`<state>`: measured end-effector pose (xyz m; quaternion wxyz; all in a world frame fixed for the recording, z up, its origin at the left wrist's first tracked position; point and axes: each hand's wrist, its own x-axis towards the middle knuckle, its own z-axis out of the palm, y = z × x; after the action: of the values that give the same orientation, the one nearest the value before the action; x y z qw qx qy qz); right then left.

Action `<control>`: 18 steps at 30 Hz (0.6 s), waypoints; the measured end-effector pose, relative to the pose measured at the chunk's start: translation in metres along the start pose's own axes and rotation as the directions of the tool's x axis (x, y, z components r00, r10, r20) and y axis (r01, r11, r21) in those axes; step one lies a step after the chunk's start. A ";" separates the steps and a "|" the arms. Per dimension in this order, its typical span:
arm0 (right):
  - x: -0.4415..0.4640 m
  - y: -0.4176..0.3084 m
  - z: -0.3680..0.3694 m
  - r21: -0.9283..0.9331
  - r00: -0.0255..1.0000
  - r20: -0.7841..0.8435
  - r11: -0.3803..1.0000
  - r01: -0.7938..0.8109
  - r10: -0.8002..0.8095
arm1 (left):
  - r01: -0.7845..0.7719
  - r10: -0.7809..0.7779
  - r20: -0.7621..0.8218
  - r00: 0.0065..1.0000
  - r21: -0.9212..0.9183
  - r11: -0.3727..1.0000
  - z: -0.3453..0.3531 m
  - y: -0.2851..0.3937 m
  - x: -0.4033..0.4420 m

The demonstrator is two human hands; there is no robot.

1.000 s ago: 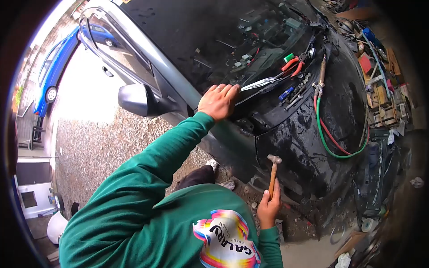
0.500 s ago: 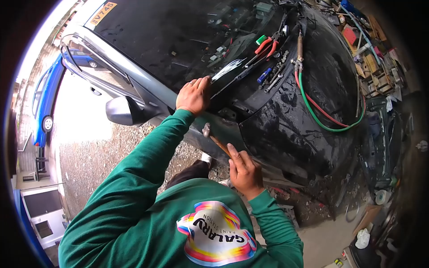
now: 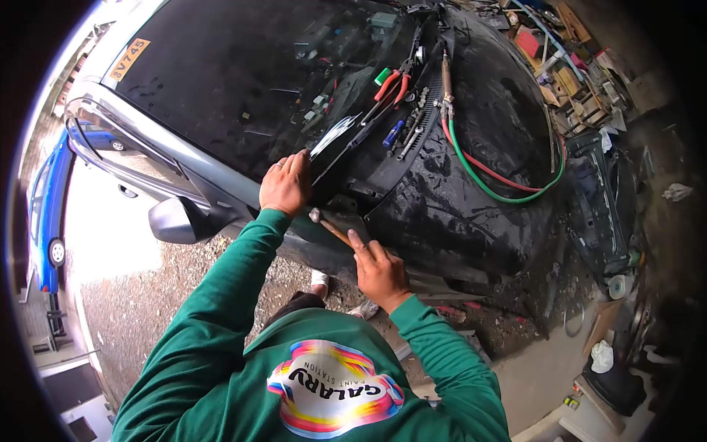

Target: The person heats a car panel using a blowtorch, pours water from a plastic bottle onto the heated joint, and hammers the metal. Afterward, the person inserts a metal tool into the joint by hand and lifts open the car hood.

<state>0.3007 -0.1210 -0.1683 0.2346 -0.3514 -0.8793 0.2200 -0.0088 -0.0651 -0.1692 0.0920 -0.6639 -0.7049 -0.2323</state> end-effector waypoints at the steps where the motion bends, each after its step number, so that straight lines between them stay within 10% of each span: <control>1: 0.002 -0.004 -0.004 0.027 0.999 -0.017 0.999 0.046 -0.046 | -0.006 0.006 0.002 1.000 -0.005 1.000 0.000 0.000 0.000; 6: 0.008 0.021 -0.006 0.023 0.992 0.047 0.993 -0.114 0.113 | -0.012 0.012 -0.020 1.000 0.005 1.000 0.001 0.000 0.001; 9: 0.025 0.042 -0.017 0.220 0.966 -0.221 0.972 -0.084 0.133 | -0.012 0.012 0.012 1.000 -0.025 1.000 -0.002 0.002 0.000; 18: 0.158 0.124 -0.066 0.039 0.852 -0.289 0.895 -0.445 0.437 | 0.003 -0.002 0.032 0.999 -0.029 1.000 -0.005 0.005 0.003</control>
<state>0.3007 0.0888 -0.1442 0.2990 -0.5752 -0.7344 0.2010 -0.0054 -0.0644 -0.1622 0.0709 -0.6680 -0.7035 -0.2319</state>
